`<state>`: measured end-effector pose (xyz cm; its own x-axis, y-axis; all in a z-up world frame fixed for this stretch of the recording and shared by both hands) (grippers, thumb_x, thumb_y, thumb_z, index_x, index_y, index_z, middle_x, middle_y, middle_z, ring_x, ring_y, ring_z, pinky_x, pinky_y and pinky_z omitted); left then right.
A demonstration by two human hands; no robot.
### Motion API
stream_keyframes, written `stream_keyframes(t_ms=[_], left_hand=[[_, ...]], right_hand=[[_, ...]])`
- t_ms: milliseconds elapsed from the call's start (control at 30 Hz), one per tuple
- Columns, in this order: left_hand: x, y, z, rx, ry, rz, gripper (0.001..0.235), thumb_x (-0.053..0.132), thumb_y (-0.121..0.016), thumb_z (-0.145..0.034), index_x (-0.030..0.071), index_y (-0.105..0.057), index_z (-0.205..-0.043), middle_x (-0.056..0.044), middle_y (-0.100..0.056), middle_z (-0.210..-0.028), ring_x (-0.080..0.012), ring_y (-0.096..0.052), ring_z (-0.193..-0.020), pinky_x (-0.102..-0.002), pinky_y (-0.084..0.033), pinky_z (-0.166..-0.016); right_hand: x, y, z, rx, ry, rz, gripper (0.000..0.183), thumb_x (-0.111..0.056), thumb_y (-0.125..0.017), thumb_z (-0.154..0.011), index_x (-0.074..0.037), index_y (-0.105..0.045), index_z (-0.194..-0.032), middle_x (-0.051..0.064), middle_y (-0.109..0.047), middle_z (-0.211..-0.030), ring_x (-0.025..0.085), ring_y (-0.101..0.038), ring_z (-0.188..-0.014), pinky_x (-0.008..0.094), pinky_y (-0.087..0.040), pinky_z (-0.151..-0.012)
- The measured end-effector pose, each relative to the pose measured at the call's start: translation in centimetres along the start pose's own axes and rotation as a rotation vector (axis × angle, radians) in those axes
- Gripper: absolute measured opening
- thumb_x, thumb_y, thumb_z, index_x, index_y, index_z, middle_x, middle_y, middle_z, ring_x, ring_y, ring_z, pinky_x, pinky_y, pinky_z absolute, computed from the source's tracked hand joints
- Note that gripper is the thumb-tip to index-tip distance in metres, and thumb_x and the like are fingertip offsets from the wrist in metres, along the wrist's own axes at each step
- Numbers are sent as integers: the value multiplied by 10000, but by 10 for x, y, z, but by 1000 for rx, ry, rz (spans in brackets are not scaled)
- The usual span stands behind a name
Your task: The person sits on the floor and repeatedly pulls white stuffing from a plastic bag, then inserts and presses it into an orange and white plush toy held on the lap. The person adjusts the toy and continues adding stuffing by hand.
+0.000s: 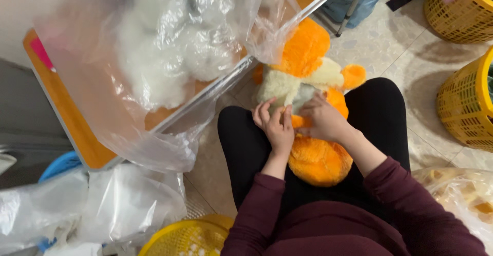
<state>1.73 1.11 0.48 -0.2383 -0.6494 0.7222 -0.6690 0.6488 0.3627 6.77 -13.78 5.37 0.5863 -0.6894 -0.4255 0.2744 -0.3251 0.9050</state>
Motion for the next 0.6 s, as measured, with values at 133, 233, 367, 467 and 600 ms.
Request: stream_keyframes(t_ms=[133, 233, 367, 467, 600], left_hand=[[-5, 1, 3, 6, 18, -12, 158, 213, -734, -988, 68, -709, -931, -55, -599, -1324, -343, -415, -1375, -584, -237, -1252], [-4, 1, 5, -10, 27, 19, 153, 205, -734, -985, 66, -706, -927, -61, -601, -1318, -346, -419, -1372, -578, -247, -1245], [-1, 4, 6, -10, 13, 42, 160, 196, -732, -991, 58, -693, -920, -58, -611, -1292, -348, -433, -1365, -573, -259, -1248], [-3, 6, 1, -9, 9, 41, 166, 195, -729, -997, 56, -684, -919, -59, -614, -1283, -349, -438, -1352, -550, -295, -1221], [-7, 5, 1, -2, 12, 46, 162, 201, -712, -1016, 53, -686, -954, -59, -613, -1290, -340, -451, -1344, -530, -322, -1206]], right_hand=[[-9, -9, 12, 308, 68, 134, 907, -563, -767, -702, 81, -696, -1338, 219, -602, -1425, 378, -430, -1351, 548, -131, -1205], [-18, -20, 0, 44, 52, 330, 860, -567, -825, -555, 38, -734, -1159, 159, -626, -1338, 330, -411, -1369, 682, -8, -1153], [-22, -19, -16, -354, -188, 324, 578, -466, -784, -683, -78, -776, -1111, 15, -606, -1416, 283, -362, -1487, 741, 65, -1202], [-24, -13, -17, -215, -208, 276, 553, -414, -823, -632, -93, -781, -1080, 17, -614, -1386, 289, -385, -1445, 747, 62, -1188], [-29, -21, 4, 229, -134, 168, 568, -332, -820, -638, -108, -762, -1157, 76, -652, -1361, 302, -475, -1352, 677, -36, -1252]])
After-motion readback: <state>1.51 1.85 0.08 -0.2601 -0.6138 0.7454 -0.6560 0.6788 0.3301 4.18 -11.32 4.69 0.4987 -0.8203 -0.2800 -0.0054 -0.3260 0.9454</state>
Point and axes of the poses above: each hand's wrist, its own z-axis away from the middle knuckle, its own y-axis out of the back of the hand, x = y × z, the point moved 1 cm from there along -z, towards the middle knuckle
